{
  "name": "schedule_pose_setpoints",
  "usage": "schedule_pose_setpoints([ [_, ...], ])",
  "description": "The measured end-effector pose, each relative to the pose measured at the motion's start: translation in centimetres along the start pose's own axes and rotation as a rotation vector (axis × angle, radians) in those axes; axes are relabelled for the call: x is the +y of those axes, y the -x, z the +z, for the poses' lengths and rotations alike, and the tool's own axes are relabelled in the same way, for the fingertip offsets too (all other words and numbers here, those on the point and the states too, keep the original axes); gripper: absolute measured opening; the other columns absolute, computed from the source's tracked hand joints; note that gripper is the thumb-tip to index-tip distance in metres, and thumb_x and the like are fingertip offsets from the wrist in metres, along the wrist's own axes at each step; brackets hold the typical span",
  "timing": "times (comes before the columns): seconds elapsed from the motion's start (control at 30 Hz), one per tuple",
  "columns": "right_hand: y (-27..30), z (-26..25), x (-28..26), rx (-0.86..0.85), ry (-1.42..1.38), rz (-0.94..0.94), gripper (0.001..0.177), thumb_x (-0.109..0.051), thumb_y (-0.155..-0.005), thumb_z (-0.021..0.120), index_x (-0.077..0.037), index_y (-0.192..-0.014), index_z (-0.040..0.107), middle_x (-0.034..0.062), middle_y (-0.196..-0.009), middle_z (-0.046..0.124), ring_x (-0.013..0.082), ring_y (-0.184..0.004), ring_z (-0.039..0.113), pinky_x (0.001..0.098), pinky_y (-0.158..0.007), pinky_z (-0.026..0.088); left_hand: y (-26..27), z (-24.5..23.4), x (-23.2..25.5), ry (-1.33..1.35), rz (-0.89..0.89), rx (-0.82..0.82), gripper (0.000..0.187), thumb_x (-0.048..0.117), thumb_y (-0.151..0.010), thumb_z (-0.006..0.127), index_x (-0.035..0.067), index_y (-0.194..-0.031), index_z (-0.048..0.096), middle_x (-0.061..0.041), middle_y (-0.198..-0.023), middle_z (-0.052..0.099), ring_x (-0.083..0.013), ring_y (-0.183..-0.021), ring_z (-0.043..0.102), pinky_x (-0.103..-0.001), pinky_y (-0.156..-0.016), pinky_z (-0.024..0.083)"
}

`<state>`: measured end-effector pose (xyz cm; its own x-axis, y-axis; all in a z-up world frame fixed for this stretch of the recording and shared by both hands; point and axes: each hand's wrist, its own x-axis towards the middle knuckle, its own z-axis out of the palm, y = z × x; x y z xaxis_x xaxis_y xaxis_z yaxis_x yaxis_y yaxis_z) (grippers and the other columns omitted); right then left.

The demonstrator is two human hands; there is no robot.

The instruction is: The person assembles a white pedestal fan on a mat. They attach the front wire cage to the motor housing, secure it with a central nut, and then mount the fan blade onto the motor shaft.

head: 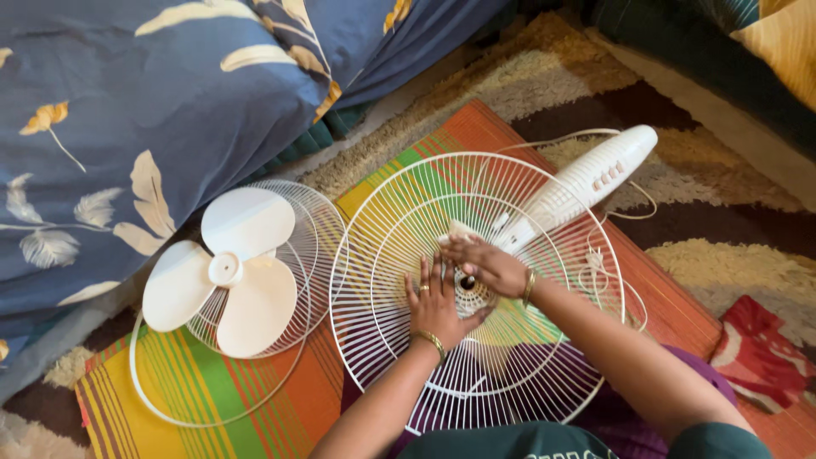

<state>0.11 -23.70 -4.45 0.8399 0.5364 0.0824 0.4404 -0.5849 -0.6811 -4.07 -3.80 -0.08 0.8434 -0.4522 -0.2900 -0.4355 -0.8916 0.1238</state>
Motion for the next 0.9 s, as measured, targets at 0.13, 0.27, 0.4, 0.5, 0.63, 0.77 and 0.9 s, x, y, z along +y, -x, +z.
schedule_pose_setpoints([
  [0.13,-0.2,-1.1,-0.8,-0.06,0.223,-0.016,0.066,-0.055,-0.103,0.02,-0.021,-0.158,0.03,-0.0016,-0.168,0.026,0.0164,-0.157,0.017,0.0413,-0.129,0.005,-0.2,1.4,-0.4,0.007,0.015,0.017,0.118,0.092,-0.082,0.027,0.007,-0.16,0.005,-0.017,-0.169,-0.004,-0.0344,-0.154,-0.014,-0.064,-0.117,-0.01],
  [0.27,-1.9,-3.1,-1.3,-0.138,0.48,0.242,0.071,-0.058,-0.102,0.018,-0.019,-0.161,0.012,0.0023,-0.169,0.007,0.0195,-0.155,0.003,0.0431,-0.124,-0.002,-0.8,2.8,-0.9,-0.057,0.109,0.471,0.115,0.091,-0.08,0.029,0.009,-0.157,0.01,-0.017,-0.165,0.002,-0.0338,-0.152,-0.009,-0.063,-0.116,-0.007],
  [0.4,-2.2,-4.3,-2.5,-0.118,0.731,0.665,0.076,-0.063,-0.102,0.011,-0.017,-0.161,0.0,0.0025,-0.169,-0.008,0.0196,-0.154,-0.011,0.0448,-0.123,-0.007,-0.3,1.8,-0.7,0.05,0.039,0.114,0.116,0.089,-0.081,0.034,0.008,-0.16,0.008,-0.018,-0.168,0.001,-0.0336,-0.153,-0.011,-0.063,-0.117,-0.009],
  [0.5,-1.6,-3.3,-1.6,0.242,0.726,0.619,0.082,-0.067,-0.096,0.011,-0.015,-0.159,0.003,0.0059,-0.165,-0.008,0.0209,-0.15,-0.012,0.0414,-0.118,-0.004,0.0,1.0,-0.6,0.048,0.043,0.112,0.116,0.088,-0.081,0.037,0.007,-0.159,0.009,-0.019,-0.168,0.002,-0.0346,-0.153,-0.011,-0.064,-0.116,-0.01],
  [0.63,-0.9,-1.8,0.4,0.017,0.644,0.513,0.078,-0.062,-0.102,0.013,-0.011,-0.161,0.001,0.0095,-0.167,-0.008,0.0226,-0.152,-0.01,0.039,-0.122,-0.003,0.1,0.9,-0.5,0.041,0.035,0.113,0.115,0.086,-0.082,0.039,0.008,-0.16,0.011,-0.019,-0.168,0.003,-0.0338,-0.154,-0.01,-0.063,-0.117,-0.009],
  [0.77,-0.1,-0.8,1.1,0.068,0.497,0.212,0.059,-0.04,-0.104,0.033,-0.015,-0.157,0.025,0.0064,-0.165,0.018,0.0208,-0.152,0.013,0.0402,-0.123,0.008,0.0,0.4,-0.6,0.056,0.038,0.096,0.114,0.087,-0.082,0.037,0.009,-0.16,0.009,-0.018,-0.168,0.002,-0.0329,-0.153,-0.011,-0.064,-0.117,-0.009],
  [0.9,1.3,-0.1,0.9,0.263,0.229,-0.025,0.035,-0.02,-0.098,0.055,-0.03,-0.13,0.067,-0.0075,-0.139,0.066,0.0133,-0.142,0.052,0.0369,-0.123,0.028,0.4,0.3,-0.3,0.049,0.033,0.071,0.113,0.087,-0.083,0.034,0.009,-0.16,0.009,-0.017,-0.168,0.002,-0.0329,-0.154,-0.011,-0.063,-0.118,-0.009],
])
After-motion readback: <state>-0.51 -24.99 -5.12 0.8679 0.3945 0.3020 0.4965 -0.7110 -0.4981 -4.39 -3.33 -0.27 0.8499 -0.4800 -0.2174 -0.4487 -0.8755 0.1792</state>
